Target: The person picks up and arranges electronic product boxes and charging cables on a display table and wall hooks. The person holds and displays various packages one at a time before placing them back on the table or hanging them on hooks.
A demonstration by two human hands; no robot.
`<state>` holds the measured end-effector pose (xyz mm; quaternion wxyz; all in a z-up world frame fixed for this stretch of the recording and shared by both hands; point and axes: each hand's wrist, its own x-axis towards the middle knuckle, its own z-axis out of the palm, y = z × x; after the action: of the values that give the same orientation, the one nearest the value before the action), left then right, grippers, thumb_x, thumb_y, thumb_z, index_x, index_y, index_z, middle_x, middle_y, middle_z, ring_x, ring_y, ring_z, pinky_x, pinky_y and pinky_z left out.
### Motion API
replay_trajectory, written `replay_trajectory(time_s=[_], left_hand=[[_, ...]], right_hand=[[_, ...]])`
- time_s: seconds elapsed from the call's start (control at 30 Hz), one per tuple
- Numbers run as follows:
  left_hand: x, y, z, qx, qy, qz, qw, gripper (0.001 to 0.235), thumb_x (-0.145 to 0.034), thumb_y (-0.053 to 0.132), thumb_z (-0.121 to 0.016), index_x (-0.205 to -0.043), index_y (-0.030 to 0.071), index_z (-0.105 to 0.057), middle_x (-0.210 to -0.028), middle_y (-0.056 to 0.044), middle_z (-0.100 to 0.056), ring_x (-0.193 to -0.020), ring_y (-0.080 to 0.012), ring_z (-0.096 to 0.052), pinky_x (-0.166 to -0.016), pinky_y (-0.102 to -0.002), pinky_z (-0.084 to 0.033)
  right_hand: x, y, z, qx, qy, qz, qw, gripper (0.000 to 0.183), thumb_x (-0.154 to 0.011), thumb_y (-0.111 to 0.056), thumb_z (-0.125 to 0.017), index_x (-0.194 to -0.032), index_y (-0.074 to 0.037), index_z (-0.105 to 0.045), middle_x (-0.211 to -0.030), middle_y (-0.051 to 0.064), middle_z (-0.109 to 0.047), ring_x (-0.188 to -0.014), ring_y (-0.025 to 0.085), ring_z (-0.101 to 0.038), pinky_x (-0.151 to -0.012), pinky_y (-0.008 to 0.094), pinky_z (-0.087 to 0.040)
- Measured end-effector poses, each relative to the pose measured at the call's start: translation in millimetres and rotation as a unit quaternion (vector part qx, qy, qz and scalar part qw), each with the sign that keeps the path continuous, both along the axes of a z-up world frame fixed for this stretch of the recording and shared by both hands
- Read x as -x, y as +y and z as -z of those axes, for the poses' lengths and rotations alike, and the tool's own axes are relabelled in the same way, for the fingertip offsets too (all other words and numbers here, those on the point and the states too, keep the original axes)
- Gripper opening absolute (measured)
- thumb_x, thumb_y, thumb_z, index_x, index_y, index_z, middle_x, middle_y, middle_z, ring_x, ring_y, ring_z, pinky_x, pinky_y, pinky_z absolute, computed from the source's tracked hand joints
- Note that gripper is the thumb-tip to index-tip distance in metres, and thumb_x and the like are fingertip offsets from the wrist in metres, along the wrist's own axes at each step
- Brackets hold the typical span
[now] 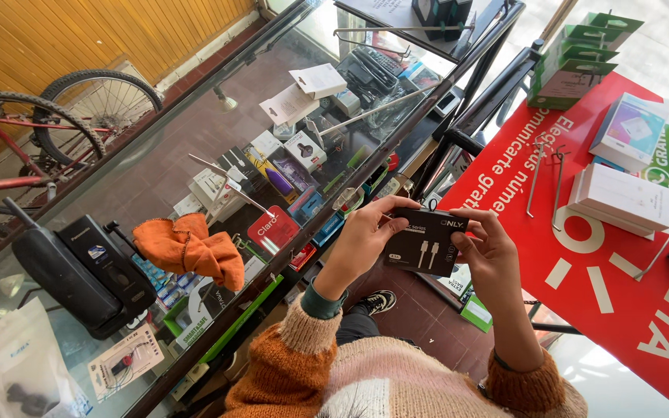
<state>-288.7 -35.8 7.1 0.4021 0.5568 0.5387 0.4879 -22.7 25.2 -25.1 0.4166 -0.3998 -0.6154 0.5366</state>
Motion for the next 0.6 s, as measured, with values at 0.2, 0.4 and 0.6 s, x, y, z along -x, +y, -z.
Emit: replay_trajectory(time_s=[0.2,0.4,0.6], left_hand=[[42.2,29.6,-13.0,-0.059,0.109,-0.113,0.986,0.037,-0.120,0.027,-0.085,-0.156,0.024,-0.081,-0.142,-0.021,-0.087,-0.116,-0.0361,-0.090,-0.102,-0.050,-0.076],[212.9,180.8,-9.6,-0.185,0.355,-0.311,0.862,0.039,-0.099,-0.003,-0.095,-0.127,0.015,-0.075,-0.125,-0.015,-0.082,-0.113,-0.0261,-0.084,-0.084,-0.033,-0.079],[244.9,263.6,-0.2,0.092,0.465,-0.167,0.864,0.064,-0.091,0.042,-0.113,-0.135,0.018,-0.071,-0.151,-0.012,-0.076,-0.148,-0.0352,-0.068,-0.133,-0.078,-0.042]], right_hand=[[5.7,4.2,-9.2,-0.021,0.021,0.025,0.999,0.050,-0.124,-0.006,-0.069,-0.173,-0.009,-0.066,-0.123,0.018,-0.081,-0.096,0.026,-0.085,-0.073,0.040,-0.076],[12.6,6.6,-24.7,0.024,0.010,0.043,0.999,0.038,-0.123,-0.007,-0.067,-0.160,-0.015,-0.065,-0.143,0.025,-0.079,-0.137,0.042,-0.084,-0.088,0.053,-0.083],[8.2,5.8,-24.8,0.057,-0.022,0.055,0.997,0.051,-0.117,-0.021,-0.069,-0.168,-0.017,-0.065,-0.145,0.026,-0.082,-0.142,0.041,-0.083,-0.085,0.054,-0.081]])
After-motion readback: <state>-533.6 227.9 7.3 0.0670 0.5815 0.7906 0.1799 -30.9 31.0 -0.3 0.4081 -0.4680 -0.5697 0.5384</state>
